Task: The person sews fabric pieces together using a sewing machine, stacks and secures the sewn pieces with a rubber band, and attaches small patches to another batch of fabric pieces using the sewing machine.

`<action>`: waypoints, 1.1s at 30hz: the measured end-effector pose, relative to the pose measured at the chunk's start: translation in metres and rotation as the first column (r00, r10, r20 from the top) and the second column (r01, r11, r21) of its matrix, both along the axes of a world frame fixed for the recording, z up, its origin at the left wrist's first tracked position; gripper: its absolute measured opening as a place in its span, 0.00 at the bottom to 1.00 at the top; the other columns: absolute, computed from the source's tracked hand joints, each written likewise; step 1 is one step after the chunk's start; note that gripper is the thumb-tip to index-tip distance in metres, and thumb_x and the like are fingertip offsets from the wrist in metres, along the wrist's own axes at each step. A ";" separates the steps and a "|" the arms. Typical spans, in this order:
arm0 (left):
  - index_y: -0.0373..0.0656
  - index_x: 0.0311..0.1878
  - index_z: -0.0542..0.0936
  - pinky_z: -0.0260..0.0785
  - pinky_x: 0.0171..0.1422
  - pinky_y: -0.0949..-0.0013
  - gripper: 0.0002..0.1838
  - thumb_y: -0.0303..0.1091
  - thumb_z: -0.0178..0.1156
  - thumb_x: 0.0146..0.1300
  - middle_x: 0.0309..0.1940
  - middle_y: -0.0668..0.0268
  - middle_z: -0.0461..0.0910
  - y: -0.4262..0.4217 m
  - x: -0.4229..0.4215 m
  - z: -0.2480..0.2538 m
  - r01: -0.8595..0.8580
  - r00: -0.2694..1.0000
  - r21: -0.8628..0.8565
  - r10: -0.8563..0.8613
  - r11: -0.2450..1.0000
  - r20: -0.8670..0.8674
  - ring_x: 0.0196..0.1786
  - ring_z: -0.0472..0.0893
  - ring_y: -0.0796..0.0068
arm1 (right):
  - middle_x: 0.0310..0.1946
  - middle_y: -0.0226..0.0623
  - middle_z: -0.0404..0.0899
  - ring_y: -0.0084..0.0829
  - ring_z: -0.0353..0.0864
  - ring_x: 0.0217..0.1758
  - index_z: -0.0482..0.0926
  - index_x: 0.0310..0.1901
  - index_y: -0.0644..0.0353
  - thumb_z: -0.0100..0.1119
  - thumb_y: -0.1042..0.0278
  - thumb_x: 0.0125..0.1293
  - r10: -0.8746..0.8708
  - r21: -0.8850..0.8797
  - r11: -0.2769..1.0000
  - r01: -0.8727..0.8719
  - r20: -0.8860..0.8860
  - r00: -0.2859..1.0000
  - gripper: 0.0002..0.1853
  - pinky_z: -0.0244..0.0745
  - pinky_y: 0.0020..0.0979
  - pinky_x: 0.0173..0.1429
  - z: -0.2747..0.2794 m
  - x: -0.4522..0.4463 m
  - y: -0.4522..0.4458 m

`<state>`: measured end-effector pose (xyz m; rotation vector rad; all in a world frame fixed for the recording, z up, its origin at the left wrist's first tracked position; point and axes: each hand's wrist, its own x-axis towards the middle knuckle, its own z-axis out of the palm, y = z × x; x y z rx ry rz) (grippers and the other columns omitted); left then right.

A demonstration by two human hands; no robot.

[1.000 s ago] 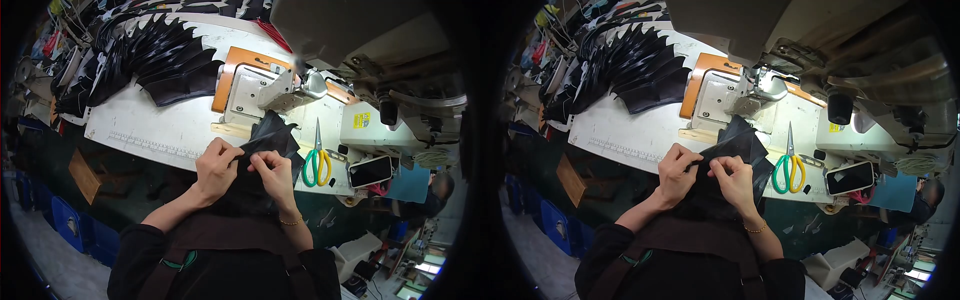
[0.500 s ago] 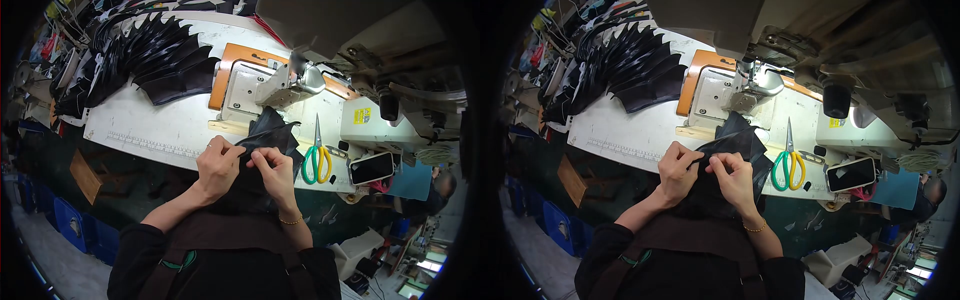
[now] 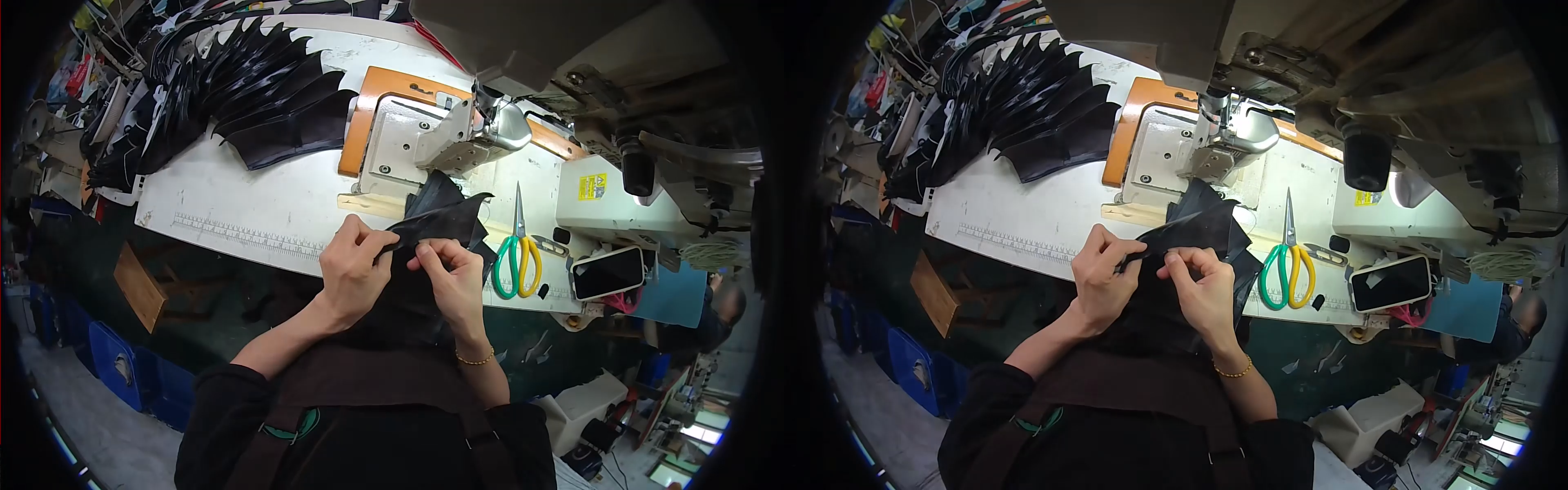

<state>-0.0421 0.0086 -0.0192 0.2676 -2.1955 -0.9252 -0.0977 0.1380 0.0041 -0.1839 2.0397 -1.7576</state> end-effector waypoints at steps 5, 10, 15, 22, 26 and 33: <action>0.43 0.29 0.81 0.55 0.21 0.75 0.14 0.14 0.62 0.36 0.23 0.69 0.64 0.000 0.000 -0.002 -0.002 1.000 -0.065 0.001 0.998 -0.021 0.21 0.63 0.76 | 0.23 0.32 0.81 0.20 0.67 0.30 0.83 0.32 0.66 0.59 0.71 0.61 0.032 0.037 0.999 -0.031 -0.041 0.999 0.08 0.64 0.20 0.34 0.003 0.000 -0.001; 0.41 0.30 0.82 0.55 0.21 0.75 0.15 0.13 0.62 0.36 0.24 0.69 0.64 0.000 0.001 -0.001 -0.007 1.000 -0.115 0.005 0.993 -0.022 0.21 0.62 0.77 | 0.23 0.32 0.82 0.20 0.67 0.29 0.83 0.32 0.66 0.59 0.71 0.61 0.036 0.037 0.999 -0.034 -0.060 0.998 0.08 0.64 0.20 0.34 0.004 0.000 -0.002; 0.44 0.28 0.81 0.54 0.20 0.75 0.13 0.15 0.61 0.37 0.23 0.69 0.63 0.001 0.000 -0.003 -0.023 0.999 -0.142 0.019 0.990 -0.032 0.20 0.62 0.77 | 0.23 0.32 0.82 0.20 0.67 0.30 0.83 0.33 0.66 0.59 0.71 0.61 0.036 0.039 0.999 -0.033 -0.075 0.997 0.07 0.64 0.20 0.35 0.004 0.001 -0.002; 0.44 0.28 0.81 0.54 0.19 0.75 0.11 0.17 0.61 0.39 0.23 0.69 0.63 0.002 0.000 -0.002 -0.026 0.999 -0.157 0.021 0.987 -0.033 0.20 0.62 0.77 | 0.22 0.30 0.82 0.20 0.67 0.31 0.84 0.33 0.65 0.60 0.71 0.61 0.044 0.032 0.999 -0.041 -0.099 0.994 0.07 0.64 0.20 0.36 0.005 0.002 -0.002; 0.44 0.28 0.81 0.54 0.19 0.75 0.10 0.18 0.61 0.40 0.23 0.69 0.64 0.001 0.000 0.000 -0.033 0.998 -0.198 0.023 0.980 -0.051 0.20 0.62 0.76 | 0.23 0.30 0.82 0.20 0.67 0.31 0.84 0.33 0.65 0.60 0.71 0.61 0.050 0.022 0.999 -0.048 -0.103 0.993 0.07 0.64 0.19 0.36 0.006 0.002 -0.002; 0.41 0.28 0.82 0.56 0.22 0.76 0.12 0.15 0.64 0.38 0.23 0.69 0.65 0.002 0.002 0.005 -0.055 0.995 -0.290 0.027 0.955 -0.099 0.21 0.63 0.77 | 0.26 0.33 0.83 0.20 0.67 0.31 0.84 0.32 0.65 0.61 0.71 0.60 0.073 0.024 0.997 -0.070 -0.128 0.989 0.06 0.64 0.20 0.36 0.013 0.003 -0.005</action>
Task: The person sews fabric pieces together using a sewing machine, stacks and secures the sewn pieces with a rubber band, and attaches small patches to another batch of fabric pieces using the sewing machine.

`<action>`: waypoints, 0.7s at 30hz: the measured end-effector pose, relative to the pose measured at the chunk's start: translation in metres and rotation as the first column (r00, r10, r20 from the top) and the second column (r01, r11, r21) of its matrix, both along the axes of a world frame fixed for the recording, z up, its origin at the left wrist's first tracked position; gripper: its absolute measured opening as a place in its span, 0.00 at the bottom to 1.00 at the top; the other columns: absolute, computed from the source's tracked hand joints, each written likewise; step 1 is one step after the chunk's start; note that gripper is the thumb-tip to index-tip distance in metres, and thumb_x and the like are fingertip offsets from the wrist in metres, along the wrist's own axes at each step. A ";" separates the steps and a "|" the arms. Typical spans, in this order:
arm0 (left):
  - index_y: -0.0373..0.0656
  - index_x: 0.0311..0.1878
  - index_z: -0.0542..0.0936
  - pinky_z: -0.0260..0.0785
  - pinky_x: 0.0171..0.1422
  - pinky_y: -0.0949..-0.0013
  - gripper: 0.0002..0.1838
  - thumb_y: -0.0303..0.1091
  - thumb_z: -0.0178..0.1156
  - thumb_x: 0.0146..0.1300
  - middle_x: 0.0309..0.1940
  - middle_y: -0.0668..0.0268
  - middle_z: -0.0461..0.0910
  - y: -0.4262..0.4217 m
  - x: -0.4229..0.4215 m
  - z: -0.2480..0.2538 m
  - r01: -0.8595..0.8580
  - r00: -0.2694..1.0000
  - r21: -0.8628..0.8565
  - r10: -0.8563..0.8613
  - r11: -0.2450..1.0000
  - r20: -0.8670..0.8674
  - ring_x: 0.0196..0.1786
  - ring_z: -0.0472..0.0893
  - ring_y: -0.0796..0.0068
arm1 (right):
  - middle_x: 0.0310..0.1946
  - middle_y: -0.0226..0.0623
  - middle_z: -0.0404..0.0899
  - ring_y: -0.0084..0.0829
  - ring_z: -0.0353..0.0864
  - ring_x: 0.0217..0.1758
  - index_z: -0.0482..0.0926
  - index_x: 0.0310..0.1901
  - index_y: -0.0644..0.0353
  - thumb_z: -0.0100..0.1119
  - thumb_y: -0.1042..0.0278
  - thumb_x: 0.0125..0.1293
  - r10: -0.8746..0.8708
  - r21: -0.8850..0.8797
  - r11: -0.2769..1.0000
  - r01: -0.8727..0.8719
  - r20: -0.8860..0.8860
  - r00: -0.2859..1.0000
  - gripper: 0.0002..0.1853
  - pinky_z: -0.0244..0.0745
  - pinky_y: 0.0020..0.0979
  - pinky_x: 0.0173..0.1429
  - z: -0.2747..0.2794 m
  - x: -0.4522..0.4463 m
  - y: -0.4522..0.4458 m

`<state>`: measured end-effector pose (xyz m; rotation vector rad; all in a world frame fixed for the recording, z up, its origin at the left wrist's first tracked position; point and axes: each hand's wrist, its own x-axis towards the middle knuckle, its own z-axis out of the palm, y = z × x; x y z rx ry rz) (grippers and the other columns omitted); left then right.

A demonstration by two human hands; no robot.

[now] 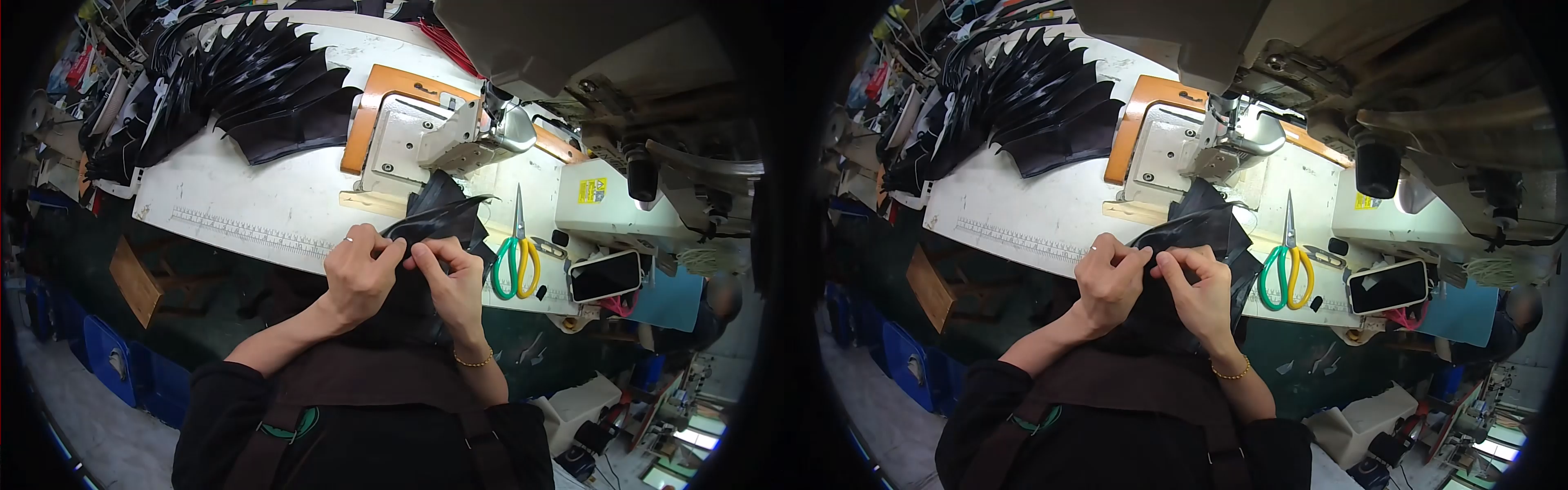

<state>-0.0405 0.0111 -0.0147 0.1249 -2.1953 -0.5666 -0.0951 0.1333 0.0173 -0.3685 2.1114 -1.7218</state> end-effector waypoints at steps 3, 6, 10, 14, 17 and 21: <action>0.41 0.30 0.82 0.57 0.25 0.78 0.10 0.17 0.63 0.42 0.24 0.69 0.67 -0.004 0.008 0.010 0.083 0.995 0.016 -0.084 0.996 0.050 0.22 0.64 0.76 | 0.27 0.34 0.81 0.21 0.68 0.32 0.83 0.31 0.65 0.62 0.71 0.59 0.027 -0.010 1.000 -0.026 0.043 0.999 0.06 0.65 0.21 0.36 -0.003 0.000 0.002; 0.41 0.33 0.81 0.58 0.27 0.79 0.09 0.20 0.62 0.47 0.25 0.68 0.68 -0.010 0.017 0.026 0.179 0.979 0.033 -0.181 0.983 0.089 0.23 0.65 0.76 | 0.28 0.34 0.80 0.21 0.68 0.33 0.83 0.30 0.66 0.62 0.71 0.59 0.040 -0.022 0.999 -0.038 0.074 0.996 0.06 0.65 0.22 0.36 -0.003 -0.005 0.005; 0.38 0.38 0.78 0.60 0.33 0.82 0.04 0.24 0.59 0.58 0.27 0.70 0.71 -0.019 0.035 0.050 -0.108 0.929 0.974 -0.328 0.198 0.170 0.26 0.67 0.81 | 0.26 0.32 0.75 0.22 0.69 0.31 0.82 0.27 0.66 0.64 0.74 0.57 0.281 -0.064 0.959 -0.276 0.111 0.953 0.05 0.65 0.22 0.35 0.006 -0.019 0.003; 0.38 0.38 0.75 0.60 0.33 0.83 0.05 0.29 0.56 0.64 0.27 0.71 0.72 -0.028 0.028 0.019 -0.028 0.915 0.999 -0.402 -0.027 0.014 0.27 0.67 0.84 | 0.28 0.32 0.75 0.23 0.68 0.29 0.81 0.30 0.65 0.63 0.75 0.57 0.335 -0.052 0.936 -0.349 -0.177 0.925 0.03 0.65 0.23 0.35 0.010 -0.029 -0.014; 0.39 0.32 0.73 0.60 0.31 0.83 0.11 0.36 0.55 0.67 0.24 0.72 0.71 -0.026 0.002 0.037 0.036 0.941 0.999 -0.336 0.008 -0.031 0.27 0.66 0.87 | 0.29 0.31 0.76 0.23 0.68 0.30 0.81 0.33 0.64 0.62 0.76 0.57 0.252 -0.033 0.959 -0.283 -0.365 0.896 0.03 0.66 0.22 0.37 0.021 -0.044 -0.017; 0.40 0.30 0.73 0.58 0.29 0.82 0.12 0.37 0.56 0.66 0.23 0.73 0.69 -0.022 -0.057 0.057 0.140 0.936 0.963 -0.348 0.228 -0.054 0.26 0.64 0.86 | 0.33 0.30 0.77 0.22 0.69 0.34 0.81 0.41 0.62 0.61 0.78 0.58 -0.023 -0.071 0.997 -0.023 -0.591 0.807 0.09 0.66 0.21 0.45 0.035 -0.063 -0.017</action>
